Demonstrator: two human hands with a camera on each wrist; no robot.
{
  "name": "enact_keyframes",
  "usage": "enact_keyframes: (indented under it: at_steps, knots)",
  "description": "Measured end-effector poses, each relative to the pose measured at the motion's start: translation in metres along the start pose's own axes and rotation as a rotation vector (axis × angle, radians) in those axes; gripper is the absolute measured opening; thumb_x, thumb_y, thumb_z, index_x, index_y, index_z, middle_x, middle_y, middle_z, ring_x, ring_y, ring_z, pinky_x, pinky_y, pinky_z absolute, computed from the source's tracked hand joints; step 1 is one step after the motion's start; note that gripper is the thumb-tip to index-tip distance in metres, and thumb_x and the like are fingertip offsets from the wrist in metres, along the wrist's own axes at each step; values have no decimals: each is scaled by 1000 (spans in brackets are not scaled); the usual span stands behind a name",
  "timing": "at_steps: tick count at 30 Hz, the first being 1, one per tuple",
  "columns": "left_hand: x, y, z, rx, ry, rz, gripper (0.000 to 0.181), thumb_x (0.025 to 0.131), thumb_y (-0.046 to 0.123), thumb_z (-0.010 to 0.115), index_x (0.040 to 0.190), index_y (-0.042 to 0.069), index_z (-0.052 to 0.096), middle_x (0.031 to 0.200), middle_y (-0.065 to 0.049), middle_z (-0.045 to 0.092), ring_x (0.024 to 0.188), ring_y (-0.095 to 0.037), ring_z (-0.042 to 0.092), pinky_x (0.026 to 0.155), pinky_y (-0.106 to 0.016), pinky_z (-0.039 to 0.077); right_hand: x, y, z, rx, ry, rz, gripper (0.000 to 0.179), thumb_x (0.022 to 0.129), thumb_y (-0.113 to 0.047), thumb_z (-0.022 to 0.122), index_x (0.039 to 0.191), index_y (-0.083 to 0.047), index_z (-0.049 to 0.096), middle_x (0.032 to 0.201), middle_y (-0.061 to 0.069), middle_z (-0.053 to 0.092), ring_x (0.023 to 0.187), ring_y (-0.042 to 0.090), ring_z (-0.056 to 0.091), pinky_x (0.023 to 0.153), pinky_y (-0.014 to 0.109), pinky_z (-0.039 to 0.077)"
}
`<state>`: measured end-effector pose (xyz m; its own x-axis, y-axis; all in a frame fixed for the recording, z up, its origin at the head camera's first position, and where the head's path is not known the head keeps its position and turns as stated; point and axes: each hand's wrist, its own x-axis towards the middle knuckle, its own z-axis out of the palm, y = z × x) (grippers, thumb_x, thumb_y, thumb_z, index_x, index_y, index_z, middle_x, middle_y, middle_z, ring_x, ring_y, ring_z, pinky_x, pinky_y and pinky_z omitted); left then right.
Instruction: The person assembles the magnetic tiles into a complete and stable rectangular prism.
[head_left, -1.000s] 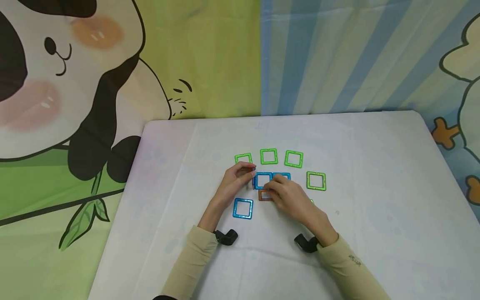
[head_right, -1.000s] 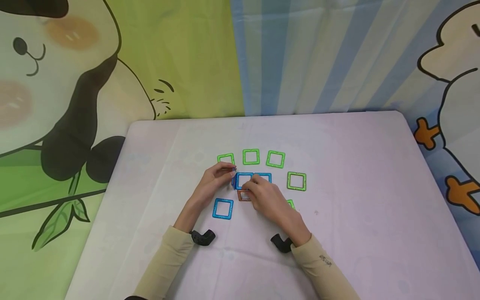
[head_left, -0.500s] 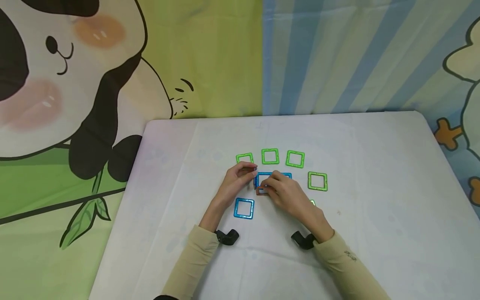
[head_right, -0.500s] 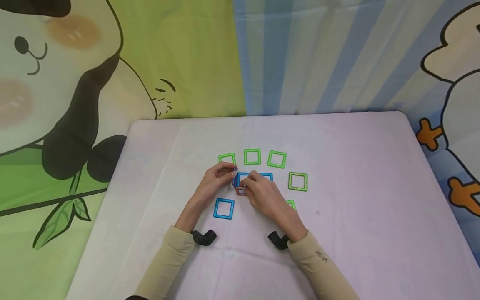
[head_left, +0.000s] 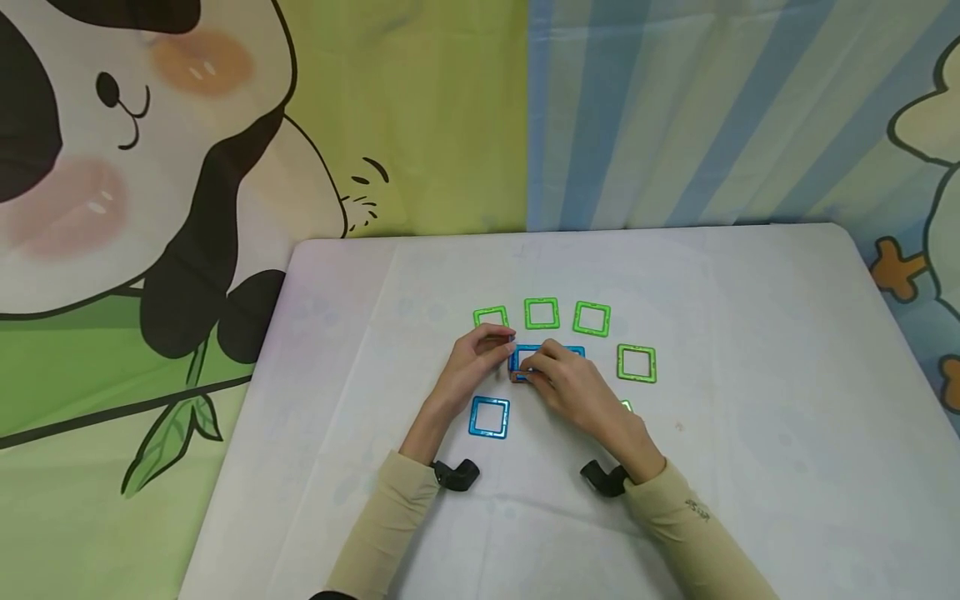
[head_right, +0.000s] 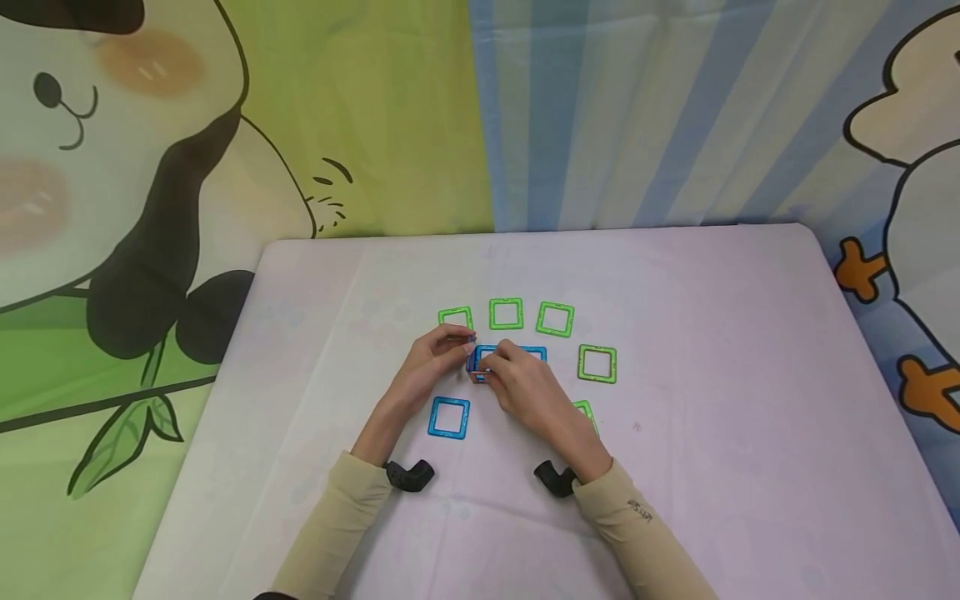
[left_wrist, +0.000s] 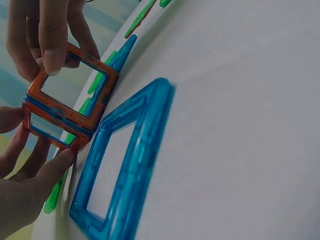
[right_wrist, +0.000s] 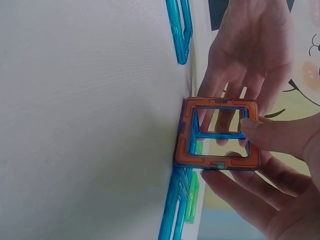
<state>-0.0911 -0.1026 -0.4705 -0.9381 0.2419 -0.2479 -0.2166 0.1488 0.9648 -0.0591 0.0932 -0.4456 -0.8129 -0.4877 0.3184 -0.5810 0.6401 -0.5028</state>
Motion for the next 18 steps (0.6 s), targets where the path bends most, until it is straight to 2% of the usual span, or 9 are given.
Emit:
enact_keyframes:
  at_steps: [9,15,18]
  knots:
    - [-1,-4,1,-9,33,33,33,93,26,66,124,16,61,128,-3,61,123,-18,56,103,-38,46,-8,6,-5,3,-18,30,30,82,-6,75,111,-7,68,100,5,63,82,15,60,71,31,53]
    - [-1,-4,2,3,40,23,31,92,27,66,122,20,62,127,0,62,123,-16,56,105,-38,45,-23,12,-14,34,-18,92,33,83,-6,75,114,-6,66,109,5,65,95,18,65,80,35,55]
    - [-1,-4,1,2,44,18,30,92,27,66,121,21,62,126,1,62,122,-15,57,106,-38,45,-33,16,-18,30,-7,113,32,82,-5,75,112,-6,67,109,6,65,97,18,64,79,35,55]
